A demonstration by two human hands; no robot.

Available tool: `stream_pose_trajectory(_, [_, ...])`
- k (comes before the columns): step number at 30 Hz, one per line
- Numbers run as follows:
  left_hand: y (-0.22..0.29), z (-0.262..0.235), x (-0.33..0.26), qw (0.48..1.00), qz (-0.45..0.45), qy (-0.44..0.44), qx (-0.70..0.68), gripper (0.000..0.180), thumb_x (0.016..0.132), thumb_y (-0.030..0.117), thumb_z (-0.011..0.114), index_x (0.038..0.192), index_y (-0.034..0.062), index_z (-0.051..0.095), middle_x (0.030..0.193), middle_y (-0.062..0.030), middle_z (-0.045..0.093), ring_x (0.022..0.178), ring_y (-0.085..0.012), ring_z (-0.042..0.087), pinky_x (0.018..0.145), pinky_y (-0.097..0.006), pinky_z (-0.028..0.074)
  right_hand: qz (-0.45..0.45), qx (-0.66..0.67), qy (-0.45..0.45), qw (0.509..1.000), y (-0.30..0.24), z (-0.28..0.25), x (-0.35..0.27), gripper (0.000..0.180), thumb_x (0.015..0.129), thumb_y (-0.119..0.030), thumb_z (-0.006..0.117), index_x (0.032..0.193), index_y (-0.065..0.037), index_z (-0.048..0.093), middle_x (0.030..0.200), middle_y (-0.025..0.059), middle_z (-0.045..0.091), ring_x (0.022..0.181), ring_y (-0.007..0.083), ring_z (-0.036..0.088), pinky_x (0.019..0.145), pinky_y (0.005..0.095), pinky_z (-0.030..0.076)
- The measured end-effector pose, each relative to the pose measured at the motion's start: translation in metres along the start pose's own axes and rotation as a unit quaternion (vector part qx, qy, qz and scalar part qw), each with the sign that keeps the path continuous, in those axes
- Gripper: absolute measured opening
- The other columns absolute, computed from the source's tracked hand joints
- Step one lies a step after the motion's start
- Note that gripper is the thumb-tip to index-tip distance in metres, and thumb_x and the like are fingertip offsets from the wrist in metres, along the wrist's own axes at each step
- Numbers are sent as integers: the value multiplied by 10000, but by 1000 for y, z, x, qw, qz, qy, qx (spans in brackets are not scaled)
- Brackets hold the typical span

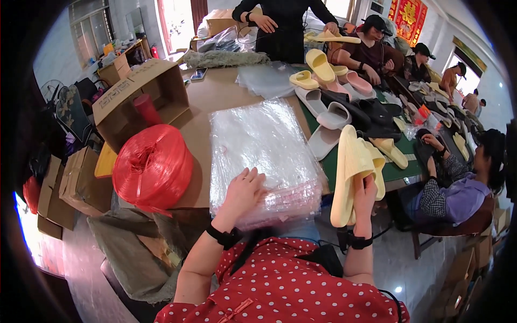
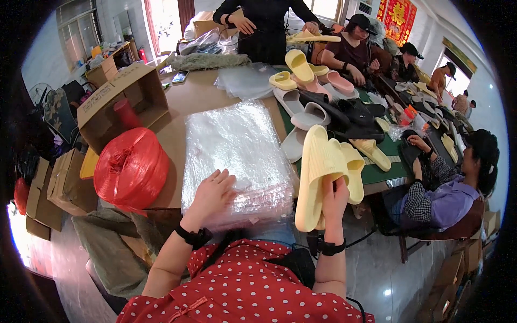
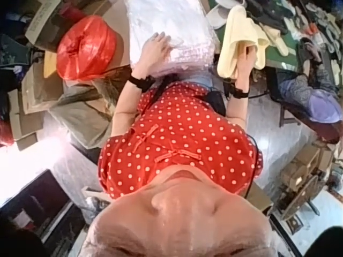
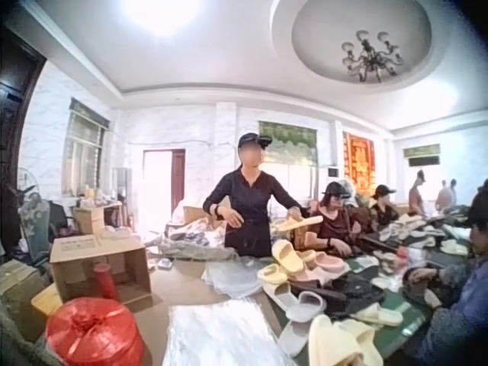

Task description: The recorder is packaging pairs of yellow slippers into plastic bags.

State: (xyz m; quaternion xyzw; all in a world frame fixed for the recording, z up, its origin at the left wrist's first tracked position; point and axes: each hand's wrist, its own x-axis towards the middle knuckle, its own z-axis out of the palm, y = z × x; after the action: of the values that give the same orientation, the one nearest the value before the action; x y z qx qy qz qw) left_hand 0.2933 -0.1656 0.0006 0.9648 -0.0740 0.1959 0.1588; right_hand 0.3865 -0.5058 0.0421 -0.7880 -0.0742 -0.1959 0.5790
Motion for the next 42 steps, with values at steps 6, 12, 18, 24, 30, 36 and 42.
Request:
stream_pose_trajectory(6, [0, -8, 10, 997, -27, 27, -74, 275, 931, 251, 665, 1154, 96, 703, 1207, -137, 679, 1139, -410, 624, 973, -451, 515, -33, -2, -27, 999, -1, 14, -13, 272, 1000, -192, 619, 1081, 67, 635, 918, 149, 708, 833, 168, 628, 755, 323, 491])
stream_pose_trajectory(12, [-7, -2, 7, 995, 0, 70, -77, 251, 946, 256, 636, 1119, 102, 731, 1153, -124, 690, 1071, -377, 641, 907, -430, 532, -49, 0, -36, 998, -11, 22, -18, 271, 994, -205, 638, 1024, 65, 636, 844, 142, 692, 770, 165, 624, 708, 328, 492])
stream_pose_trajectory(18, [4, -7, 5, 992, -95, 17, -87, 468, 899, 375, 699, 1259, 78, 656, 1293, -195, 638, 1236, -412, 575, 1029, -450, 478, -55, -23, -49, 997, -17, 22, -21, 282, 996, -215, 639, 1009, 67, 637, 825, 141, 695, 748, 164, 624, 678, 330, 482])
stream_pose_trajectory(24, [12, -12, -19, 999, 1, -44, -9, 706, 838, 433, 735, 1436, 127, 518, 1433, -302, 492, 1320, -501, 482, 1079, -485, 443, -64, -33, -35, 997, -11, 22, -18, 289, 1002, -220, 632, 986, 69, 630, 815, 123, 690, 753, 160, 609, 683, 336, 479])
stream_pose_trajectory(30, [14, -36, -5, 968, -144, -83, -190, 440, 981, 369, 565, 1310, 86, 643, 1227, -247, 645, 1191, -419, 595, 988, -432, 484, -69, 9, -19, 997, -14, 18, -18, 276, 999, -198, 629, 1065, 70, 639, 887, 113, 705, 828, 142, 626, 739, 320, 492])
stream_pose_trajectory(36, [1, -47, 20, 914, -263, -84, -298, 414, 1047, 354, 479, 1261, 75, 697, 1127, -213, 722, 1075, -272, 683, 958, -339, 492, -100, 99, -43, 989, -36, 18, -31, 228, 975, -127, 607, 1107, 55, 643, 997, 99, 714, 934, 141, 649, 806, 311, 507])
stream_pose_trajectory(42, [-6, -21, 30, 923, -202, -39, -325, 432, 1027, 414, 523, 1257, 88, 691, 1076, -229, 717, 1003, -355, 693, 905, -384, 518, -218, -41, -280, 934, -63, 36, -61, 267, 840, -120, 678, 1079, -4, 655, 924, 172, 694, 773, 321, 707, 684, 370, 548])
